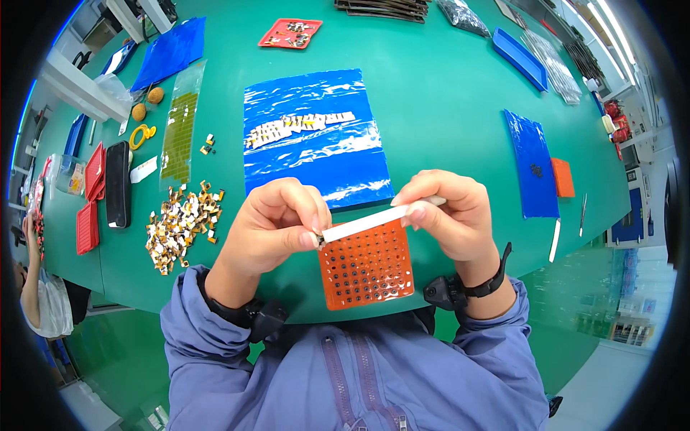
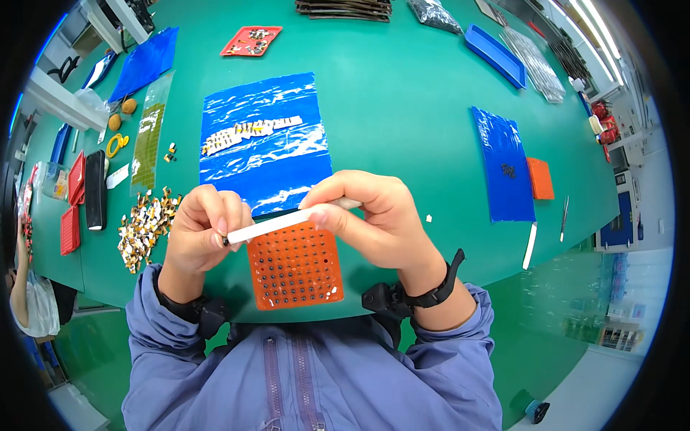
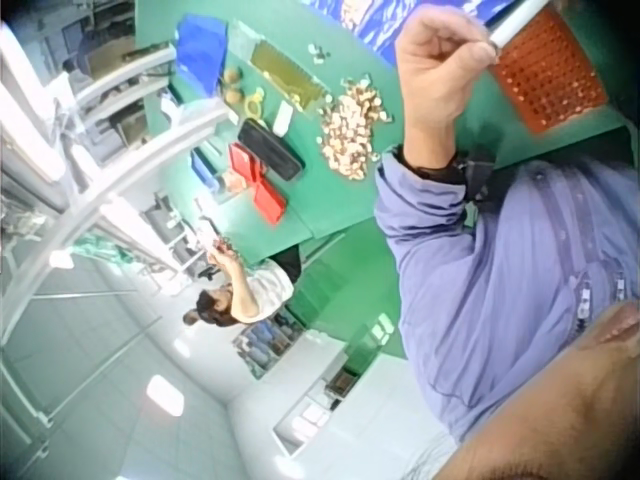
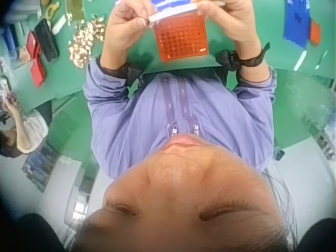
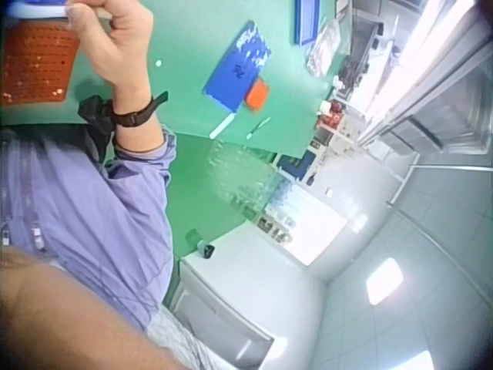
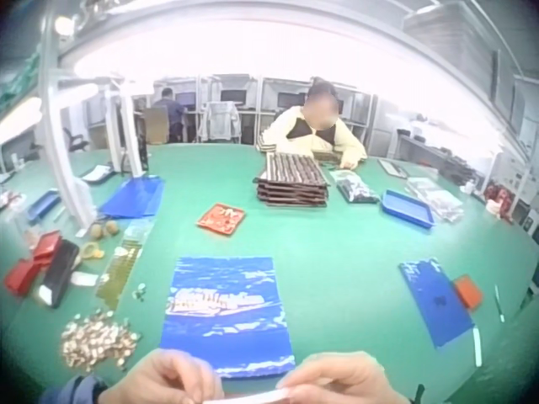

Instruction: The person repeatedly picks up small electronic components from a blue anti-static bag and places them into the holes of an orange grid tray. The person uses a white stick-like tool to assist in positioning the components. The task is performed in a repetitive, one-at-a-time manner throughout the clip.

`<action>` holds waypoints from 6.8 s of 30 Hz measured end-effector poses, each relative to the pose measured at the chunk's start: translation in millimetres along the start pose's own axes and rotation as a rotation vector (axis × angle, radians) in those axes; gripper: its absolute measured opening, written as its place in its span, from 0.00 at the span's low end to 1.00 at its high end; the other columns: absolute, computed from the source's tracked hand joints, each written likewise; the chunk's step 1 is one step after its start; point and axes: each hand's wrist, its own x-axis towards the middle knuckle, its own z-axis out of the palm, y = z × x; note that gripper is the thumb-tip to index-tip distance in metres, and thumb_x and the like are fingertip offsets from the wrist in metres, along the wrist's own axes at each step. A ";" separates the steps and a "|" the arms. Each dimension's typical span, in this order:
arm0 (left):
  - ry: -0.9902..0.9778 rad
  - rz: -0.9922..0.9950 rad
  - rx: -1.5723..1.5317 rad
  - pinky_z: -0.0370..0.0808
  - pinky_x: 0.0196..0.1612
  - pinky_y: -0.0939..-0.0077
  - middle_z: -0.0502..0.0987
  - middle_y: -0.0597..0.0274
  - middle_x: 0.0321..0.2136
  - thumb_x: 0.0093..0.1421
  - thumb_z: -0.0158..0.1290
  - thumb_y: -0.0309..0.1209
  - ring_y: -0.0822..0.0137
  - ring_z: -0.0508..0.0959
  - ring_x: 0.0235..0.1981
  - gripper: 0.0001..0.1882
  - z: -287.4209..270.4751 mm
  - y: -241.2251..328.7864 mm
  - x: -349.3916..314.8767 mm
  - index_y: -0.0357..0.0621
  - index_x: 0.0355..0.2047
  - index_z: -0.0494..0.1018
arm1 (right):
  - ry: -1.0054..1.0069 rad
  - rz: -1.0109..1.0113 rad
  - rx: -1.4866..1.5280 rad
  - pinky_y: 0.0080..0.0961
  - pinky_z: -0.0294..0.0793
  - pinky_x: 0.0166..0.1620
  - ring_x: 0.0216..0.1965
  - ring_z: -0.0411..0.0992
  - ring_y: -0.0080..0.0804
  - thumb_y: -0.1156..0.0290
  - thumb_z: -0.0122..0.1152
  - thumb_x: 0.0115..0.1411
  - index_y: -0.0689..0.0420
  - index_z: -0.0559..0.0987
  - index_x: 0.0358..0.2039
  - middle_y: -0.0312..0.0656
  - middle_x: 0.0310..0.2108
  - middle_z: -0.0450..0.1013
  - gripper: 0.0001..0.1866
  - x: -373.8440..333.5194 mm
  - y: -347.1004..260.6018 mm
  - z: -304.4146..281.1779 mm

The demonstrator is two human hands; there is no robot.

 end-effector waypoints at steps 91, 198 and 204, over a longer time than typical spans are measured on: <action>0.429 -0.031 0.595 0.67 0.32 0.86 0.70 0.67 0.25 0.54 0.49 0.22 0.78 0.69 0.27 0.03 1.2 12.4 8.0 0.38 0.30 0.67 | 0.573 -0.013 0.509 0.13 0.60 0.20 0.14 0.59 0.15 0.72 0.54 0.55 0.62 0.72 0.26 0.32 0.13 0.64 0.06 14.1 21.6 -10.7; 0.102 -0.046 0.065 0.68 0.30 0.79 0.68 0.60 0.23 0.52 0.51 0.21 0.71 0.71 0.26 0.05 7.9 1.9 -3.0 0.38 0.27 0.65 | -0.003 -0.196 -0.201 0.21 0.66 0.29 0.26 0.68 0.28 0.79 0.59 0.47 0.62 0.75 0.29 0.39 0.24 0.70 0.07 7.9 12.2 1.7; 0.107 -0.042 0.068 0.68 0.30 0.79 0.68 0.60 0.23 0.52 0.51 0.21 0.71 0.71 0.25 0.05 8.2 1.8 -3.1 0.39 0.27 0.65 | -0.028 -0.189 -0.224 0.21 0.67 0.30 0.27 0.68 0.30 0.79 0.59 0.47 0.62 0.74 0.28 0.40 0.25 0.70 0.06 7.9 8.6 0.5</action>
